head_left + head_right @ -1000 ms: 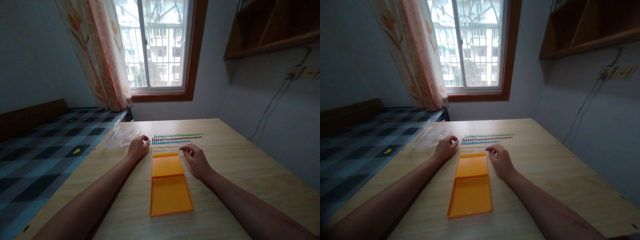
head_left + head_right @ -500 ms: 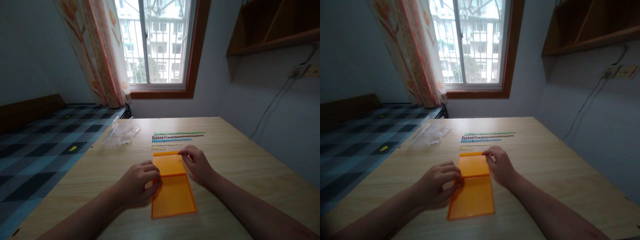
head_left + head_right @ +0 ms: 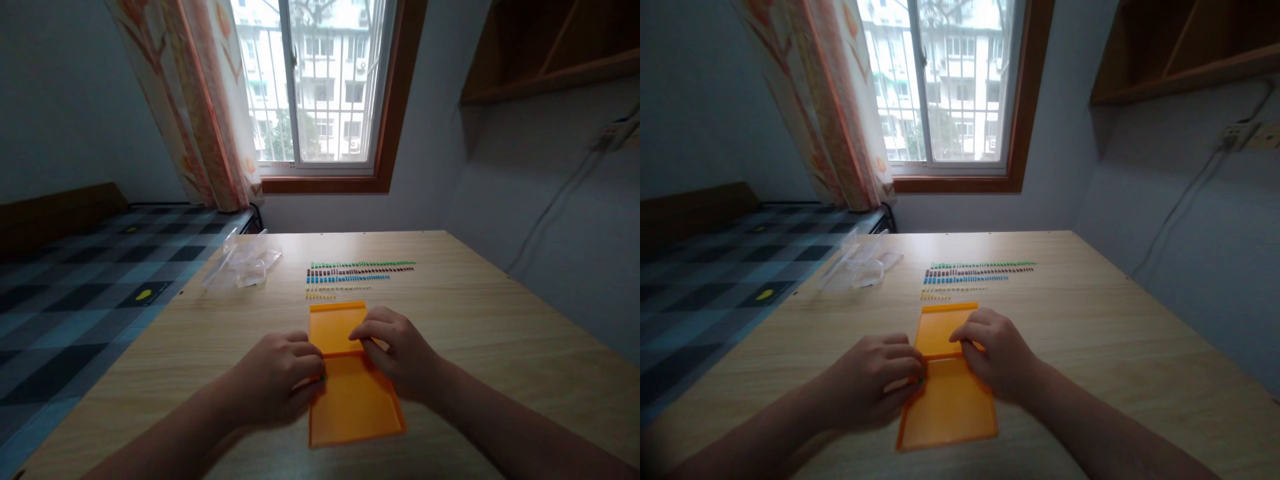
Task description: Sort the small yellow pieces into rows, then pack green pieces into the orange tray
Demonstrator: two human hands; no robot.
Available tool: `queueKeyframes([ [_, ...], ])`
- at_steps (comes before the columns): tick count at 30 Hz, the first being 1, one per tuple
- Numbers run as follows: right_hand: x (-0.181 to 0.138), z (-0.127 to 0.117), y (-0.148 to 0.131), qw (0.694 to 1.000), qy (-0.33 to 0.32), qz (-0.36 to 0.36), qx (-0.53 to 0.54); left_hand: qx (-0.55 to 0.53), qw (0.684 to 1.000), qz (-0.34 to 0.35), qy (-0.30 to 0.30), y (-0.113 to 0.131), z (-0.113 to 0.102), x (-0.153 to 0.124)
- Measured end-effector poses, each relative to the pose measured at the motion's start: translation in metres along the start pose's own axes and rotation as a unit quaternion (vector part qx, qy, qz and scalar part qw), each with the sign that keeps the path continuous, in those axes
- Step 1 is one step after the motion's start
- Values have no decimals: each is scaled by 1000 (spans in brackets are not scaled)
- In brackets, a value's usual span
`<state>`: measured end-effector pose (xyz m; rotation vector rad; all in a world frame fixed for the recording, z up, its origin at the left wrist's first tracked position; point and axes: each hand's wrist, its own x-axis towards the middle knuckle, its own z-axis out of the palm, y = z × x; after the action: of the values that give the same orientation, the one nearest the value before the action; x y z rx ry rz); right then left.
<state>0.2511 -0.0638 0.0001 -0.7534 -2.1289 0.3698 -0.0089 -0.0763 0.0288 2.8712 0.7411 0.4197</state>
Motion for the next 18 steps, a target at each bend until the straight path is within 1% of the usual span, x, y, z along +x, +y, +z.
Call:
queueKeyframes([
  [3,-1,2,-6,999,-21,-20,-24,-1,1000,-18,-14,1,0,1],
  [9,-1,7,-10,997,-61,-26,-48,-18,997,-55,-54,7,2,5],
  [18,0,10,-11,997,-59,-17,-52,9,994,-80,-76,17,3,10],
])
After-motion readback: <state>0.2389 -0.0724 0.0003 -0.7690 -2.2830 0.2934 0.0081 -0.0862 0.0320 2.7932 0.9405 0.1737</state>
